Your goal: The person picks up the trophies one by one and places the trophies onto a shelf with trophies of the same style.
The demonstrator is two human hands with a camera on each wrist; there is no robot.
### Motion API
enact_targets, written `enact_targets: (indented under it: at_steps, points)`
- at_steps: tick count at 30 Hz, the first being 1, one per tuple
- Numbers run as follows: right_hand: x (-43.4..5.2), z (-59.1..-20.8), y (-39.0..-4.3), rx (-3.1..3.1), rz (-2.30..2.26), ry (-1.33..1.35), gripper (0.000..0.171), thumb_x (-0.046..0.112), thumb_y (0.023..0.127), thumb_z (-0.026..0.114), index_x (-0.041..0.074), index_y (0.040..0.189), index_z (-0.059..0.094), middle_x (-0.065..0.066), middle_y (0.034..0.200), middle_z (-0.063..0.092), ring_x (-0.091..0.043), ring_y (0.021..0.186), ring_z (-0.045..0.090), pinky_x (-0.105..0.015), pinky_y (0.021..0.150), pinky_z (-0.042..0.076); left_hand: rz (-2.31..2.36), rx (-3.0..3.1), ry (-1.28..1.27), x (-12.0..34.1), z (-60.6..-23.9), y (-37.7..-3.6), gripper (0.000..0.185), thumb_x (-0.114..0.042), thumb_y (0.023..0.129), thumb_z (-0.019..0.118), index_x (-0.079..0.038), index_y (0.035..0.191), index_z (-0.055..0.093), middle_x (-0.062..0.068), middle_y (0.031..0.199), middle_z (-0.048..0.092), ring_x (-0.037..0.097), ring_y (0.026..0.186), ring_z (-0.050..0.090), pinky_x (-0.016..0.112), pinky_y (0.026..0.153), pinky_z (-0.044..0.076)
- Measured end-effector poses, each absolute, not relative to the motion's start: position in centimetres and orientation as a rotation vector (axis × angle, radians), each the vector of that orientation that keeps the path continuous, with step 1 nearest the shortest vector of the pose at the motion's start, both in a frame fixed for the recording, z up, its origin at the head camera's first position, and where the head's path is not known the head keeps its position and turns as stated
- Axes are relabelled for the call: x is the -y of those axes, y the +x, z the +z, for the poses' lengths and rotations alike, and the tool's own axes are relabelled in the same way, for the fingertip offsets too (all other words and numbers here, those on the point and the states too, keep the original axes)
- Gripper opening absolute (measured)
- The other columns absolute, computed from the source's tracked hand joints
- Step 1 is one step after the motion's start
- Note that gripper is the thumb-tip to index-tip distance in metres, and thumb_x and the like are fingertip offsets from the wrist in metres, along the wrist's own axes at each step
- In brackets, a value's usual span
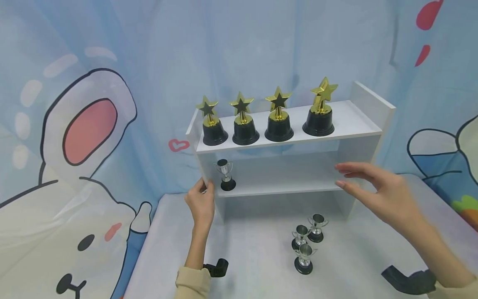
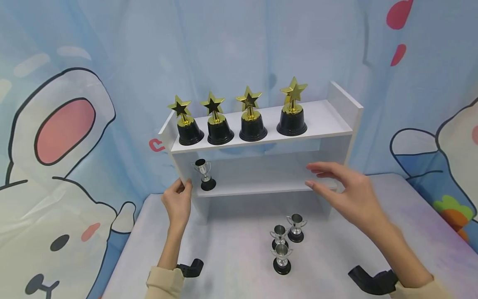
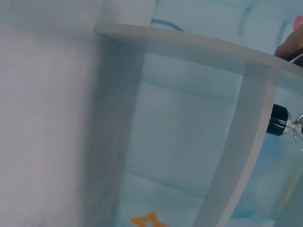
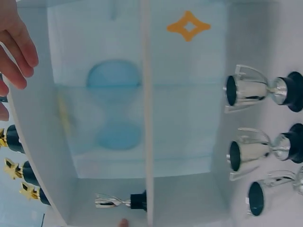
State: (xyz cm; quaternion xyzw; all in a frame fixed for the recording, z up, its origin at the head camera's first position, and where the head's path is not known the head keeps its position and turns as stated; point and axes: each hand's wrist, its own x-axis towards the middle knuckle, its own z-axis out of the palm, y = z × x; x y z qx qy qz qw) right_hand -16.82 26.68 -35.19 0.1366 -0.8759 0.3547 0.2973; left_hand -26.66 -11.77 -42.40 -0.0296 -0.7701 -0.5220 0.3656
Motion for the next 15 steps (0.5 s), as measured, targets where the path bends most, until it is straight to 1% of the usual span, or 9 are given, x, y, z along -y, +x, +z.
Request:
enact_targets:
  at_steps: [3,6,9,15]
  points:
    - [-26.6,-36.3,-16.4,2.333,0.954,0.381,0.048,0.006,0.083,0.085,0.021,0.127,0.071,0.022,0.118,0.069,0.024,0.111,0.053,0.005,0.092,0.035,-1.345,1.984,-0.064,11.8,-42.5,-26.6,0.021,-0.005,0.094,0.066,-0.001,0.111,0.079,0.018,0.091,0.079,0.03,0.089,0.078,0.047,0.071,0.064]
    - [-26.5,-37.5,-15.7,2.332,0.985,0.433,0.05,0.002,0.082,0.085,0.019,0.127,0.071,0.017,0.118,0.071,0.019,0.109,0.058,0.002,0.093,0.039,-1.351,1.987,-0.062,11.9,-42.6,-26.5,0.021,-0.006,0.095,0.066,-0.001,0.111,0.079,0.018,0.091,0.079,0.03,0.089,0.078,0.047,0.071,0.064]
    - [-26.3,-39.2,-14.8,2.357,1.049,0.431,0.048,0.003,0.082,0.084,0.018,0.126,0.071,0.017,0.118,0.072,0.015,0.107,0.061,0.0,0.093,0.042,-1.353,1.986,-0.07,11.8,-42.6,-26.6,0.021,-0.006,0.095,0.066,-0.001,0.111,0.079,0.018,0.091,0.079,0.03,0.09,0.078,0.047,0.072,0.064]
    - [-25.7,-42.6,-13.3,2.415,1.179,0.382,0.043,0.005,0.087,0.081,0.017,0.127,0.07,0.014,0.119,0.072,0.015,0.109,0.06,-0.002,0.093,0.044,-1.352,1.975,-0.075,11.8,-42.6,-26.6,0.021,-0.005,0.095,0.065,-0.001,0.111,0.079,0.018,0.091,0.079,0.031,0.09,0.078,0.047,0.072,0.064]
